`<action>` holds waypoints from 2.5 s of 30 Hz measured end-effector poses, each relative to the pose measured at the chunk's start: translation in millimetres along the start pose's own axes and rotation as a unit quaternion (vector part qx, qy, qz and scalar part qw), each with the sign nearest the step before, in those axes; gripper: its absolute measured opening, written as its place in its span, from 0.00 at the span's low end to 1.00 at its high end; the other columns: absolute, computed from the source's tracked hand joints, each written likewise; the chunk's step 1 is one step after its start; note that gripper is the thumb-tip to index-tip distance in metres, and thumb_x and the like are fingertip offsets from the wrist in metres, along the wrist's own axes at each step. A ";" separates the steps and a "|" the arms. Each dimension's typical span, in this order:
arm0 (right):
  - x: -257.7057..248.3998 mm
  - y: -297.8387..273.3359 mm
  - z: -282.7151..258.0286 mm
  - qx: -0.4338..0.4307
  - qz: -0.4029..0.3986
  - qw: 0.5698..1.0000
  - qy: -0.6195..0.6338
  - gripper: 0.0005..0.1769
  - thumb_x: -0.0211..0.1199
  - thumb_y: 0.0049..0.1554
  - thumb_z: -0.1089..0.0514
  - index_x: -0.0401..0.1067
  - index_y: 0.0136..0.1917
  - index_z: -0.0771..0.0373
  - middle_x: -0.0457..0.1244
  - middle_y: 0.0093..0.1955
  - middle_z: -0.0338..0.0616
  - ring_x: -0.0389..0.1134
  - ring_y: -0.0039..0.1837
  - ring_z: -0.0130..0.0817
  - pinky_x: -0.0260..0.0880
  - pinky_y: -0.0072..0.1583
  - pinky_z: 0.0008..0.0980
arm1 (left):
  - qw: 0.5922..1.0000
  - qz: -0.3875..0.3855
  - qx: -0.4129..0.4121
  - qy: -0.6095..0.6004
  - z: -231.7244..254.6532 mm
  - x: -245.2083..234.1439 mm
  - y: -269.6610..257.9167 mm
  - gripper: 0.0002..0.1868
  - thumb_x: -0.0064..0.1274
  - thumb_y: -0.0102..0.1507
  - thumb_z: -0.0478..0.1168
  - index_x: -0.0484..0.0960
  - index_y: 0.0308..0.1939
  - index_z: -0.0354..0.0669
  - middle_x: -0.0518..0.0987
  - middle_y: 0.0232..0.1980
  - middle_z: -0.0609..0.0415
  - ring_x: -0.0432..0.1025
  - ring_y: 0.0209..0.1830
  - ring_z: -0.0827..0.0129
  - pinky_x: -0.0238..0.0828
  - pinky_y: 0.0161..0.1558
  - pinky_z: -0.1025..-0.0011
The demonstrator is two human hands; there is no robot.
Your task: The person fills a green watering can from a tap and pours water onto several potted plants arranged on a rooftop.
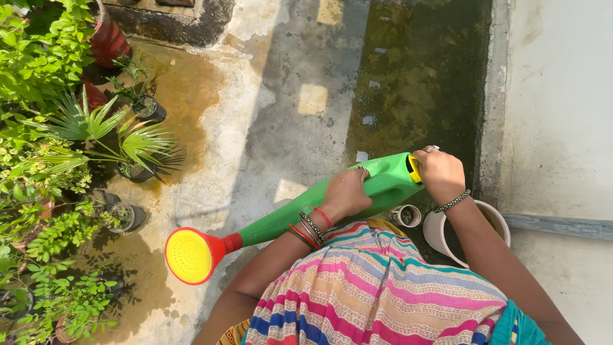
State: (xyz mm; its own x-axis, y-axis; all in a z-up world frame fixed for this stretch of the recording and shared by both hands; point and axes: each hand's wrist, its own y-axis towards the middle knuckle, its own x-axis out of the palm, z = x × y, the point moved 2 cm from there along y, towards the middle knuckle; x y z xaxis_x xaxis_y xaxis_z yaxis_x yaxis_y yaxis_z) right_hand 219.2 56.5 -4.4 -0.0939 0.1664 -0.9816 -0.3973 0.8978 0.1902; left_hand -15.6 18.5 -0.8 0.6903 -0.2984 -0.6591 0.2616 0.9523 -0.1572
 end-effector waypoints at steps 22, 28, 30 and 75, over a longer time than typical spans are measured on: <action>92.6 305.8 -273.5 -0.166 -0.276 0.856 0.405 0.28 0.67 0.57 0.57 0.65 0.68 0.65 0.67 0.47 0.49 0.71 0.47 0.41 0.72 0.47 0.39 | 0.880 0.366 -0.303 -0.012 -152.7 -155.3 -100.7 0.23 0.60 0.46 0.40 0.87 0.46 0.43 0.84 0.42 0.40 0.79 0.44 0.47 0.77 0.48 0.56; 164.2 363.6 -264.2 -0.222 -0.352 0.688 0.595 0.29 0.56 0.55 0.68 0.63 0.71 0.66 0.62 0.65 0.43 0.66 0.64 0.35 0.71 0.60 0.38 | 0.846 0.372 -0.378 -0.059 -161.0 -174.2 -91.2 0.25 0.63 0.45 0.41 0.86 0.47 0.44 0.84 0.42 0.40 0.78 0.45 0.48 0.75 0.49 0.57; 182.5 378.6 -255.7 -0.297 -0.368 0.694 0.543 0.37 0.56 0.50 0.73 0.59 0.73 0.64 0.60 0.70 0.43 0.63 0.70 0.35 0.69 0.66 0.38 | 0.841 0.384 -0.376 -0.066 -161.5 -180.9 -86.7 0.26 0.63 0.45 0.41 0.85 0.48 0.44 0.84 0.43 0.41 0.79 0.46 0.48 0.75 0.50 0.58; 185.8 514.4 -619.3 -0.147 -0.431 0.741 0.493 0.17 0.76 0.52 0.52 0.75 0.38 0.69 0.65 0.28 0.42 0.62 0.30 0.27 0.60 0.34 0.28 | 0.603 0.708 -0.352 -0.107 -533.6 -467.9 -122.3 0.23 0.55 0.56 0.31 0.81 0.56 0.44 0.81 0.56 0.44 0.73 0.59 0.50 0.70 0.60 0.60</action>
State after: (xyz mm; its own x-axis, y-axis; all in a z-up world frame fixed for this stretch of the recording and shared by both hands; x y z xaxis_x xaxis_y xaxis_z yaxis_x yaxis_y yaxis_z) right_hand -568.0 296.6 -77.7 -0.2535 -0.9267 -0.2773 -0.8655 0.3453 -0.3629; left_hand -730.5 75.7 -65.6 -0.0239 0.9158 -0.4009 -0.9912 0.0304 0.1286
